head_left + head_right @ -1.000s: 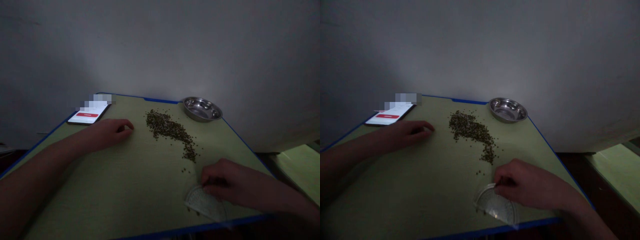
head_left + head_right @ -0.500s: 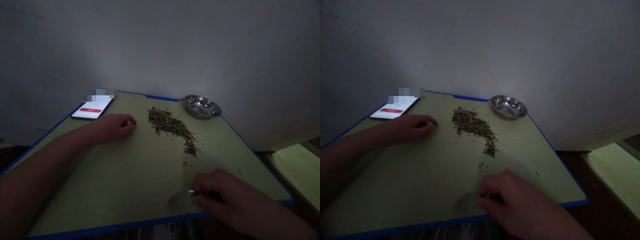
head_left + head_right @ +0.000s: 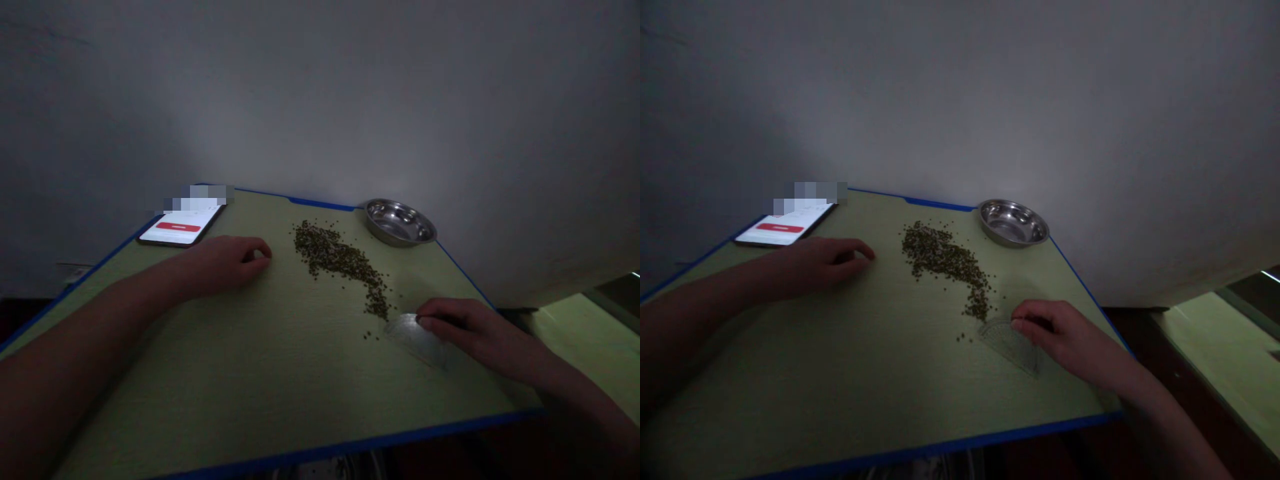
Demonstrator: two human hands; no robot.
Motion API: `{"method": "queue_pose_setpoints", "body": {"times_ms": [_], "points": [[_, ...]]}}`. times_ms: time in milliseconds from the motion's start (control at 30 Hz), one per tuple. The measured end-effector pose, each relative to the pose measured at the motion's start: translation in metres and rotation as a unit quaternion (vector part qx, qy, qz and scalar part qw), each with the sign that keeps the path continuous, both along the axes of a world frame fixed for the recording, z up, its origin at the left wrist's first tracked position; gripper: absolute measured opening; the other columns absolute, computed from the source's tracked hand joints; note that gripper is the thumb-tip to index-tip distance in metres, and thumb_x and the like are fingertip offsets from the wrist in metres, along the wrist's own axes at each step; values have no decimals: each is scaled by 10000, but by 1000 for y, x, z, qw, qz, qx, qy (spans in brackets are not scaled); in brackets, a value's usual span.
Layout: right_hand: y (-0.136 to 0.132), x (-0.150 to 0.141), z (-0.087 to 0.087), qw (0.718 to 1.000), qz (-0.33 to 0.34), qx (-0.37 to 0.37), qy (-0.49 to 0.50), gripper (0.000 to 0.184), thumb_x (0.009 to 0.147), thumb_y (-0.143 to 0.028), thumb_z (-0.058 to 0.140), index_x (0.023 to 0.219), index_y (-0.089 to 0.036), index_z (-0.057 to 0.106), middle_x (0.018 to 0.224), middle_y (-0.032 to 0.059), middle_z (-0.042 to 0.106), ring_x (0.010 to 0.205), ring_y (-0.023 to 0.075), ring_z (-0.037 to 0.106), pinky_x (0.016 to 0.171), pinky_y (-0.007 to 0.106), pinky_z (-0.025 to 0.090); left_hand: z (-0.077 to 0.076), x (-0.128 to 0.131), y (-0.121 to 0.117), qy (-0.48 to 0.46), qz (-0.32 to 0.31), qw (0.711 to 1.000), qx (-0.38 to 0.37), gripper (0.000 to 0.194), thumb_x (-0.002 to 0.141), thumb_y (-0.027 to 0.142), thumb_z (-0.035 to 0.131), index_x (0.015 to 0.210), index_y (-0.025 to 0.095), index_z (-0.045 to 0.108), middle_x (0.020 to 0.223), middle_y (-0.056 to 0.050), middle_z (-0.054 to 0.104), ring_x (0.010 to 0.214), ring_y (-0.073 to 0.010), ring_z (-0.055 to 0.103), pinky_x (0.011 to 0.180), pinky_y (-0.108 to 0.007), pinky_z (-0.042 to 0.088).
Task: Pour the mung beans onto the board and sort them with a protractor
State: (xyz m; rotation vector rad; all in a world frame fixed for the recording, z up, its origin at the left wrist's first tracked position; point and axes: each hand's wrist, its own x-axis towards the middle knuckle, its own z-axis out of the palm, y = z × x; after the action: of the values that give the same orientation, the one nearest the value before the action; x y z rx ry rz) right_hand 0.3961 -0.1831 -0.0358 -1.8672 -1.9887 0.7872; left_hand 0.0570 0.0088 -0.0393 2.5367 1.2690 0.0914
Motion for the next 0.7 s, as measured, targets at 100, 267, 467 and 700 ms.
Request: {"method": "queue_pose_setpoints", "body": {"times_ms": [100,267,467,700], "points": [[2,-8,-2,1000,0,-5,2,304,930,-420,483,787,-199,635,731,11,621,679,164,553,620,298,436,0,0,0,-1,-3,1000,1,486,828,481,389,1131,199,644,809,-87,695,676,-207,607,642,-323,403],[1,-21,-1,1000,16,-14,11,282,929,-375,489,753,-197,620,703,5,608,658,153,538,589,279,419,-2,0,1,-5,2,1000,3,464,818,475,410,1114,209,650,798,-84,698,675,-210,607,633,-324,399],[-16,-14,0,999,-4,-24,21,323,937,-460,485,779,-217,625,717,2,606,676,162,553,623,288,439,-2,0,1,-14,6,1000,2,442,805,472,425,1087,220,654,822,-88,708,680,-217,612,630,-328,398],[-23,-18,-2,999,-9,-31,12,301,926,-451,503,799,-226,659,771,22,659,730,189,592,663,308,465,-3,-1,2,-16,5,1000,-3,445,805,484,429,1090,224,652,829,-82,706,685,-220,615,630,-328,393]]}}
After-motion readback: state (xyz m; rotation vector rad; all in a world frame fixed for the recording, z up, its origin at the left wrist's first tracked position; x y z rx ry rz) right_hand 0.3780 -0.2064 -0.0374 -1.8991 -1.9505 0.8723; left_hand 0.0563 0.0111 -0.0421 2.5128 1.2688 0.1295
